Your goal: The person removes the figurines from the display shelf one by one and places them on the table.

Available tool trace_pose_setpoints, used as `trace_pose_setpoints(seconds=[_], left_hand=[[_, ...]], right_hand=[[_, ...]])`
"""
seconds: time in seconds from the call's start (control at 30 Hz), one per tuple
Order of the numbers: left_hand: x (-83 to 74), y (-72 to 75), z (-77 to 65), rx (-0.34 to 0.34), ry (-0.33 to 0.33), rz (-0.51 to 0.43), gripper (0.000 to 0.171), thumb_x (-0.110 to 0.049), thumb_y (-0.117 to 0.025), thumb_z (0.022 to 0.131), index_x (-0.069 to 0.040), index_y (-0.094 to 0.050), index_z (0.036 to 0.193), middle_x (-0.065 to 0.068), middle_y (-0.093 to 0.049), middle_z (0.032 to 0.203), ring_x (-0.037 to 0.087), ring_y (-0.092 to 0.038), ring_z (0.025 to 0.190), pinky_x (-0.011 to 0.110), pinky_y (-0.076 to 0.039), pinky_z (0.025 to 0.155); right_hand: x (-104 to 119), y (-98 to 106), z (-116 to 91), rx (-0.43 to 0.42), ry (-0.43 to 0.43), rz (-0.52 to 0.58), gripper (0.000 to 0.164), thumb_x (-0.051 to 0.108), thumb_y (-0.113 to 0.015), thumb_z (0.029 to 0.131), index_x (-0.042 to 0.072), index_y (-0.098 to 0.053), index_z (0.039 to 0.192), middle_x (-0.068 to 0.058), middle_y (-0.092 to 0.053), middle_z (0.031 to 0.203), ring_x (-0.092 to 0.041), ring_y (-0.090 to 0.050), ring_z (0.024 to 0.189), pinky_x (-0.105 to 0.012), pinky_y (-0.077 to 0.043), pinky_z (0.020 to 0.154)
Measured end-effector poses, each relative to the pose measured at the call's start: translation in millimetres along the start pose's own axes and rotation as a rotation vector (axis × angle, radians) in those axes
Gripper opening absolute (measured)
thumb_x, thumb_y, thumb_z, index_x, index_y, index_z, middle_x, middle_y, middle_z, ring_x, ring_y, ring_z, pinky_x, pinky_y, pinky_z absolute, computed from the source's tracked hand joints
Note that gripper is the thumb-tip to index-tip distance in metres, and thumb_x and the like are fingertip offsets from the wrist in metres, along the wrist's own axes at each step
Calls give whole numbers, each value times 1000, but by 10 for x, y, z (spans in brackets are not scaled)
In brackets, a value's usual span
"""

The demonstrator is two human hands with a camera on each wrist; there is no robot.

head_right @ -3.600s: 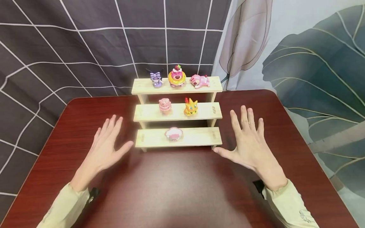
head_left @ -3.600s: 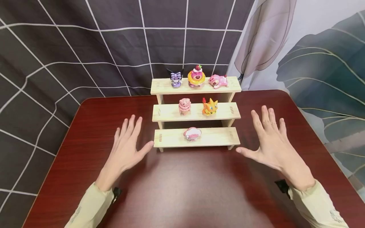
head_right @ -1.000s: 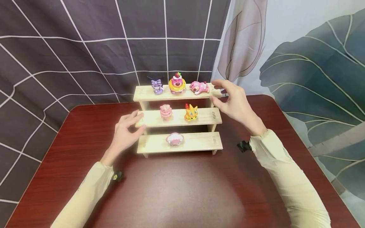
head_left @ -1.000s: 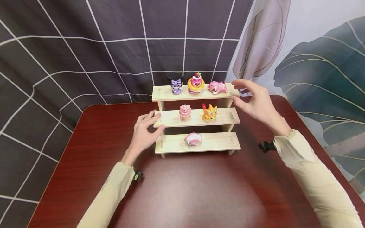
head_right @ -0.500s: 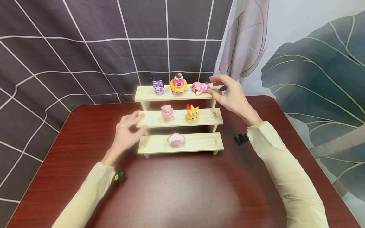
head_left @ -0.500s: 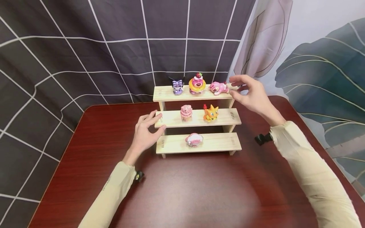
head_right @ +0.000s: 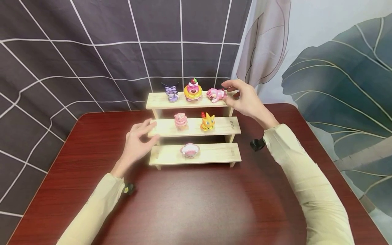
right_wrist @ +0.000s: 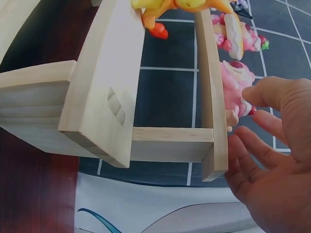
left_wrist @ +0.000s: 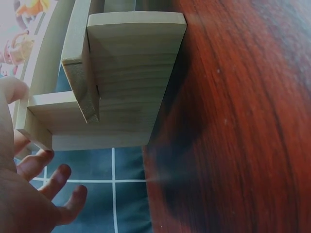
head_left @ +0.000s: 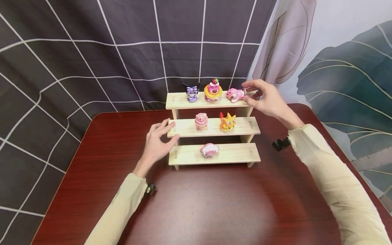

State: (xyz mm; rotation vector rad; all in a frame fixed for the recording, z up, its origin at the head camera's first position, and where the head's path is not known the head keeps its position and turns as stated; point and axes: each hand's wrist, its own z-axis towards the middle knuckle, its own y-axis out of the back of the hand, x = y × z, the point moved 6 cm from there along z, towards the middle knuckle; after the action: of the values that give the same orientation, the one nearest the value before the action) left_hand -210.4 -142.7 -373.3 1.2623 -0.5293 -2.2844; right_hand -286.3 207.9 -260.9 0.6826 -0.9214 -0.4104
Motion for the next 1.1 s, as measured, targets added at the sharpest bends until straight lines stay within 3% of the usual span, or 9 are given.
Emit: trace_pose_setpoints(seconds=[0.47, 0.9, 1.1], left_hand=[[-8, 3, 0, 4, 5, 3, 47, -24, -80, 82, -11, -71, 127, 14, -58, 139, 36, -50, 119, 55, -38, 97], [-6, 6, 1, 4, 2, 5, 47, -24, -80, 82, -11, -71, 127, 14, -58, 138, 37, -50, 119, 56, -38, 97], [-3, 6, 1, 2, -2, 6, 47, -24, -80, 82, -11, -71, 127, 13, -59, 138, 36, -50, 119, 56, -38, 97]], right_hand=[[-41, -63, 118, 123, -57, -11, 41, -2, -72, 84, -3, -64, 124, -18, -65, 113, -32, -61, 101, -32, -45, 80], [-72, -87, 183, 187, -57, -45, 37, 0, -72, 85, -2, -65, 121, -18, -66, 108, -29, -60, 96, -31, -47, 79], [-83, -84, 193, 211, -60, -52, 38, 0, -72, 86, -2, -65, 123, -20, -64, 111, -33, -60, 96, -22, -46, 77]])
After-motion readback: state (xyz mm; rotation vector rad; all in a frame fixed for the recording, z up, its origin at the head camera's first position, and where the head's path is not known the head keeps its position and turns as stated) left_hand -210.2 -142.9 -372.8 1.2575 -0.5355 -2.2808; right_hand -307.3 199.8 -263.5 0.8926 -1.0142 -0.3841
